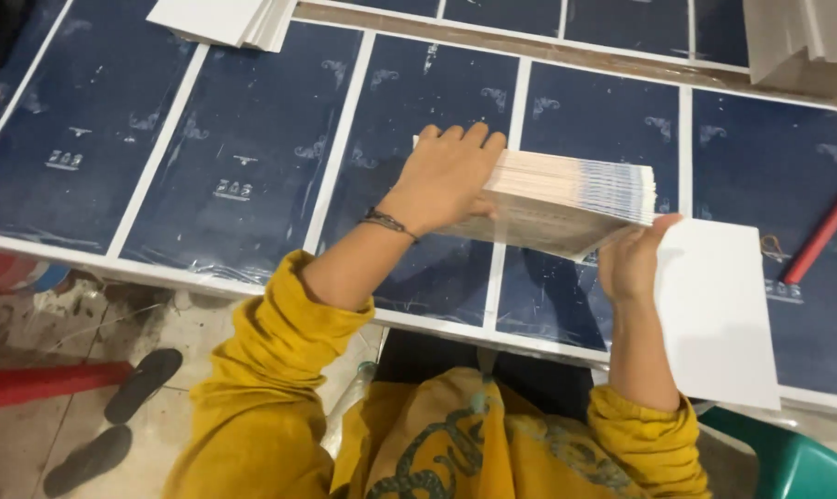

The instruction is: Folding paper invitation inserts and stacking them on a work table.

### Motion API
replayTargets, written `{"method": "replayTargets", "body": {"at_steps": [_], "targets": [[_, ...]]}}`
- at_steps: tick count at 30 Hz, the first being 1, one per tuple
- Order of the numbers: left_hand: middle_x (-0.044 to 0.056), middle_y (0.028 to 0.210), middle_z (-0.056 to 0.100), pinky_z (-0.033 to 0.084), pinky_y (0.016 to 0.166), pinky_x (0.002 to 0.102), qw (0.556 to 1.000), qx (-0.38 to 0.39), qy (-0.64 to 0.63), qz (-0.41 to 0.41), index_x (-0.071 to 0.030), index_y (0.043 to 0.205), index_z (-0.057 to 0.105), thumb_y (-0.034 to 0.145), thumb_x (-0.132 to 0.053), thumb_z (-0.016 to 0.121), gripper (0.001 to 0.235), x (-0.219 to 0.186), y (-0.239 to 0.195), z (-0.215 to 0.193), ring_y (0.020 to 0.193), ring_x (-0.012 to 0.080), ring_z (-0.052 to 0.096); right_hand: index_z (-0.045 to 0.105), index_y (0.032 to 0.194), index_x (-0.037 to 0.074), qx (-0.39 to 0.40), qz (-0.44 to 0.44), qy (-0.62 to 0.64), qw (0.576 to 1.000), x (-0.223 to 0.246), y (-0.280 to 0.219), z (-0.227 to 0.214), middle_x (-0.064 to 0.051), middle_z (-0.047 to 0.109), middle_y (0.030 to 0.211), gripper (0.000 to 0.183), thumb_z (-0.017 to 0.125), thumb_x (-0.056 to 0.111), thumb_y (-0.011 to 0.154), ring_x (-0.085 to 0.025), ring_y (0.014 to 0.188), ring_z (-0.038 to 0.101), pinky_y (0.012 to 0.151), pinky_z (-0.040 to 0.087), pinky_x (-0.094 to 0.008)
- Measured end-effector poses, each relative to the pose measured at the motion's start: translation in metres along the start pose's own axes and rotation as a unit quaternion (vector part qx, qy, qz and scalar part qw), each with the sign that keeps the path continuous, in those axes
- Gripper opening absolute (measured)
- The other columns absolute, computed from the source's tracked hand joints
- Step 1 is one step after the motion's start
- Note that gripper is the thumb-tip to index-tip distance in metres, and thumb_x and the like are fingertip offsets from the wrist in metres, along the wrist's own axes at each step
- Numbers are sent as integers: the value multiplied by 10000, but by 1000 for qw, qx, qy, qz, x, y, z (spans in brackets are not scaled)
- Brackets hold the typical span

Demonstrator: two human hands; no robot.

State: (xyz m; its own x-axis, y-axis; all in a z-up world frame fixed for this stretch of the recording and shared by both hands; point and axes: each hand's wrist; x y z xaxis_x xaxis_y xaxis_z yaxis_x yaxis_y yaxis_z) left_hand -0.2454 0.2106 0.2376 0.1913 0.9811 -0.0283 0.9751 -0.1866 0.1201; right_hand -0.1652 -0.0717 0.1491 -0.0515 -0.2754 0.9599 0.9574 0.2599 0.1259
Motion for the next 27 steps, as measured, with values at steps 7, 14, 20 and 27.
{"method": "replayTargets", "body": {"at_steps": [7, 14, 20, 27], "targets": [[190, 1043, 721, 408, 996, 580, 998, -9, -54, 9, -48, 1188, 584, 711, -363, 938, 672, -14, -2, 17, 1024, 420, 714, 250, 1640, 308, -20, 114, 44, 992, -31, -10, -20, -13, 261, 1719, 1038, 138, 922, 810, -255, 1597, 244, 1332, 105, -497], [193, 919, 780, 600, 795, 522, 986, -2, -168, -18, -62, 1152, 683, 824, -374, 862, 487, -7, -38, -33, 871, 386, 779, 549, 1445, 238, -40, 93, -89, 991, 13, 30, -29, -80, 625, 1368, 956, 148, 874, 855, -251, 1393, 538, 1279, 328, -437], [56, 1221, 790, 648, 856, 308, 780, -22, -586, -220, -109, 1218, 708, 762, -361, 835, 536, -3, -32, -4, 1053, 172, 776, 658, 1414, 180, -120, 86, -98, 984, 135, 86, 33, -92, 831, 1199, 1107, 511, 853, 548, -160, 1080, 866, 844, 737, -283], [195, 1500, 486, 512, 1070, 432, 717, 72, -599, -349, 30, 1424, 421, 851, -576, 640, 862, -20, -30, 89, 1360, 320, 510, 605, 1265, 88, 11, 140, -41, 989, 121, 150, 50, -132, 795, 1080, 568, 418, 517, 943, -199, 927, 815, 857, 694, -312]]}}
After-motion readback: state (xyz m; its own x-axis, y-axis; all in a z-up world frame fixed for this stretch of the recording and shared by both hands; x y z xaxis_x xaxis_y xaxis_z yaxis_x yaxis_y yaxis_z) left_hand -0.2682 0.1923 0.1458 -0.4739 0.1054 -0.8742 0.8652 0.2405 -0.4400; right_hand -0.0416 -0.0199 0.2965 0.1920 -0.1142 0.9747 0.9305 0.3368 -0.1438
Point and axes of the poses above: each hand's wrist, its own y-axis towards the middle knuckle, its own z-axis out of the palm, x = y × z
